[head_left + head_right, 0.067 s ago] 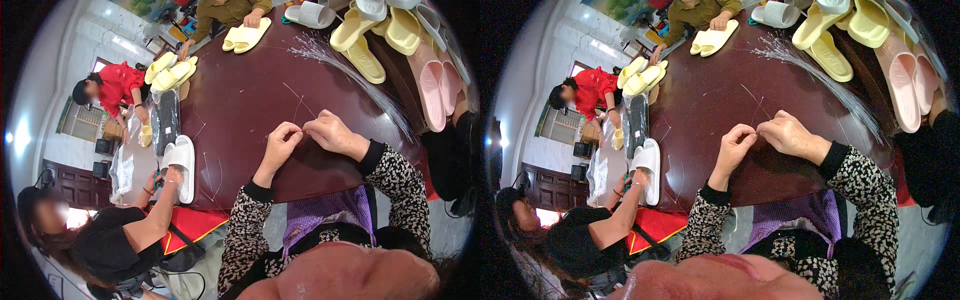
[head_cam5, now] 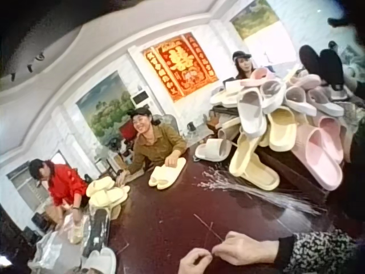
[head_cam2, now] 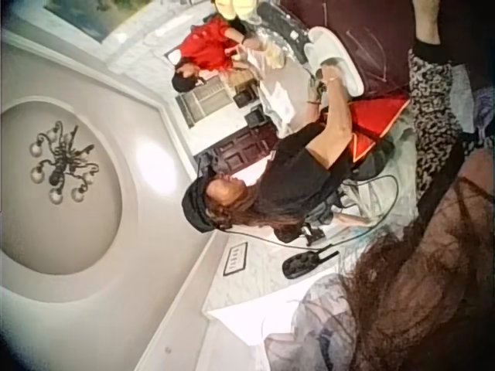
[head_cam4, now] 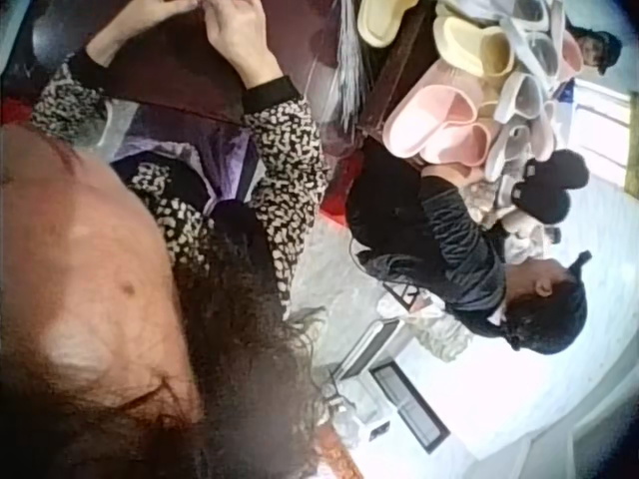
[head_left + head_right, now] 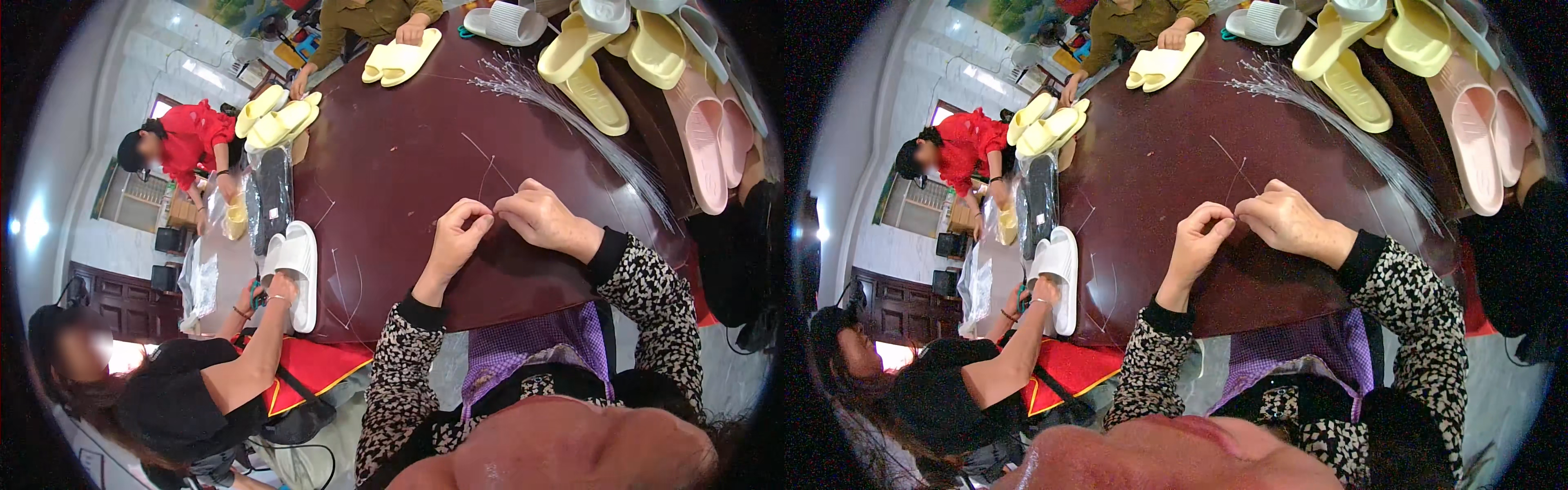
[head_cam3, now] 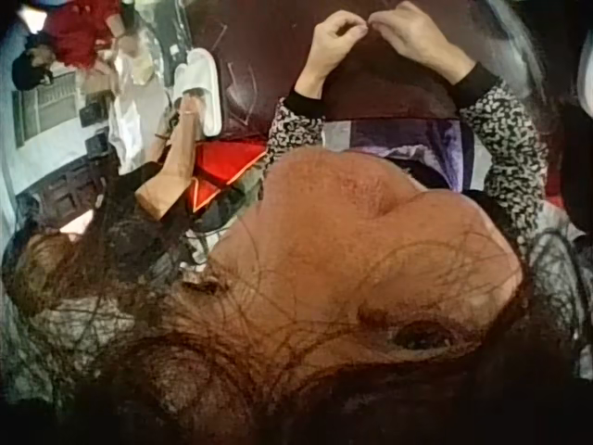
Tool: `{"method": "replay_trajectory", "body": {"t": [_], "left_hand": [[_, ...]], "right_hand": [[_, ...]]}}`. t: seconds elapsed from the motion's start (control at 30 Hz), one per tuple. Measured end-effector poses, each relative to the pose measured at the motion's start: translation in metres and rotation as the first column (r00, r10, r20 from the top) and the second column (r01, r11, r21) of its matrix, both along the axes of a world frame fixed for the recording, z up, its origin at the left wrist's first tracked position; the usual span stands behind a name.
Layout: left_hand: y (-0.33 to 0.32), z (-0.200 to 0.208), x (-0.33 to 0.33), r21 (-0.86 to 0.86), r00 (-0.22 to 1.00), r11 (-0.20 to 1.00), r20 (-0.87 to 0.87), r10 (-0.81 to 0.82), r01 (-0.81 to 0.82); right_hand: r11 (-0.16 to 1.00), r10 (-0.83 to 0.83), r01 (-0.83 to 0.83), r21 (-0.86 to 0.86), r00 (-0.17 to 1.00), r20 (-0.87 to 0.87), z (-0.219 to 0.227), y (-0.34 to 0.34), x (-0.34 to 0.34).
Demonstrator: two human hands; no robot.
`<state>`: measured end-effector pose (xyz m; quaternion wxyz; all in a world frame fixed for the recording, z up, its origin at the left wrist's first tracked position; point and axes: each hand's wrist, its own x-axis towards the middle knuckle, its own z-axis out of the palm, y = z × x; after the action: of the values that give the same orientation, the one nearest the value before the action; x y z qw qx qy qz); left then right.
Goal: The person pairs and secures slippers together by threading plastic fasteners through them by hand and sets them on the table.
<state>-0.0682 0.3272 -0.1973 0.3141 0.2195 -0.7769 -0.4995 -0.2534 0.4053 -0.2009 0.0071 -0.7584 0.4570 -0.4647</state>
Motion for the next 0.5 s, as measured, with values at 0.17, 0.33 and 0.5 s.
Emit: {"method": "replay_trajectory", "body": {"t": [0.17, 0.33, 0.5], "left_hand": [[0.0003, -0.002, 0.0004, 0.022, 0.999, 1.0, -0.032, 0.017, -0.016], [-0.0027, -0.0015, 0.0003, 0.019, 0.999, 0.999, 0.005, 0.048, -0.048], [-0.0038, -0.0032, 0.0003, 0.037, 0.999, 0.999, -0.012, 0.03, -0.03]], "right_hand": [[0.999, -0.001, 0.002, -0.033, 1.0, 0.024, -0.0024, -0.0002, 0.002], [0.999, 0.008, -0.007, -0.034, 1.0, 0.021, -0.0033, -0.0018, 0.0002], [0.999, 0.009, -0.009, -0.039, 1.0, 0.002, -0.0046, -0.0024, -0.0004]]}}
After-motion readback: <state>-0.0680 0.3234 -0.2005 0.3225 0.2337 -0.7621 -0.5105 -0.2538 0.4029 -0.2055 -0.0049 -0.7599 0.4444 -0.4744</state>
